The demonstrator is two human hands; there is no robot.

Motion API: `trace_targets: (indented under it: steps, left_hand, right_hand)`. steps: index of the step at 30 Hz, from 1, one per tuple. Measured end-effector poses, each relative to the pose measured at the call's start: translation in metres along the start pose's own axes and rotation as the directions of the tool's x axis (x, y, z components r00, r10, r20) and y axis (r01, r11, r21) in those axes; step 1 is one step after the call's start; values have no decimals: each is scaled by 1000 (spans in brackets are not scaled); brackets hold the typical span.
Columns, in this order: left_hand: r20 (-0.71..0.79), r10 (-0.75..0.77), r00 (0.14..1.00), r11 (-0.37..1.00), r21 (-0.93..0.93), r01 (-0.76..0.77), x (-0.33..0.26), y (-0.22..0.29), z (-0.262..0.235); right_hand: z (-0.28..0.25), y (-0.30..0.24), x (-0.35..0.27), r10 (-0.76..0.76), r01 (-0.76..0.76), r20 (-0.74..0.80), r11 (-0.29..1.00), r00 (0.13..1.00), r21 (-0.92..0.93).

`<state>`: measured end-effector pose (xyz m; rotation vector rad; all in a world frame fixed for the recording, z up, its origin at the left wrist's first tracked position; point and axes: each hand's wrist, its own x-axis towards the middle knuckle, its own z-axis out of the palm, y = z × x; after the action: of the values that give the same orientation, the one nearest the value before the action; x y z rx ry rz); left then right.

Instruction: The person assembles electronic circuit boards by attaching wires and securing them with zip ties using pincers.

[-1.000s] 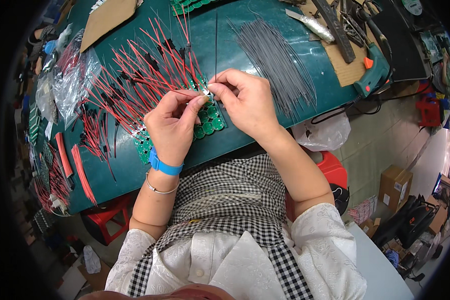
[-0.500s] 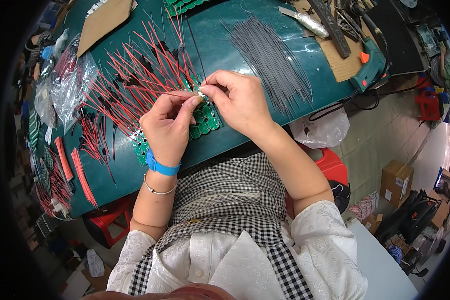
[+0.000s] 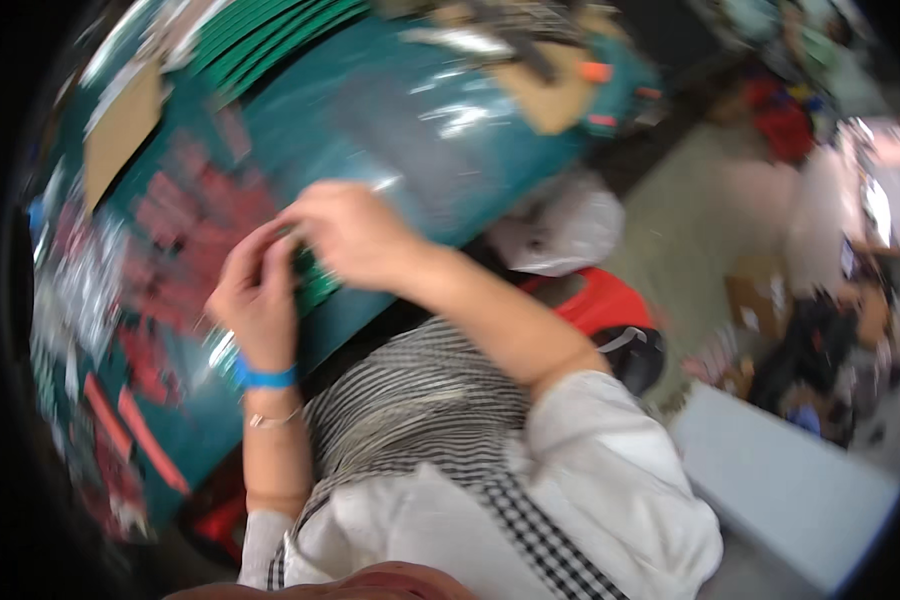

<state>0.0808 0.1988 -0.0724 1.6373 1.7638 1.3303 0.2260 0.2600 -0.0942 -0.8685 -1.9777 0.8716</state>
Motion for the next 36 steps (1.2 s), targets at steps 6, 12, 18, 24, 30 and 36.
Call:
trace_targets:
  steps: [6, 12, 18, 24, 30, 36]
  left_hand:
    - [-19, -53, 998, 999, 1, 53, -8, -27, -10]
    - [27, 43, 999, 998, -40, -42, -15, -29, -23]
    - [-89, 37, 995, 999, 31, -34, -24, -48, -85]
    - [-292, 44, 956, 972, 235, 27, -45, -89, -178]
    - [-265, 12, 964, 658, 729, 192, -81, -142, -264]
    - [-279, -15, 960, 512, 822, 247, -95, -132, -237]
  right_hand:
    - [20, 3, 0, -36, 36, 2, 993, 999, 112]
    - [23, 1, -14, -11, 10, -95, 1000, 995, -13]
    - [21, -2, -2, 102, -96, -64, 991, 993, 90]
    - [14, -5, -3, 29, -20, -98, 995, 995, 95]
    - [7, -22, -17, 53, -26, -270, 995, 961, 100]
    - [6, -51, -34, 25, -16, -138, 998, 990, 67]
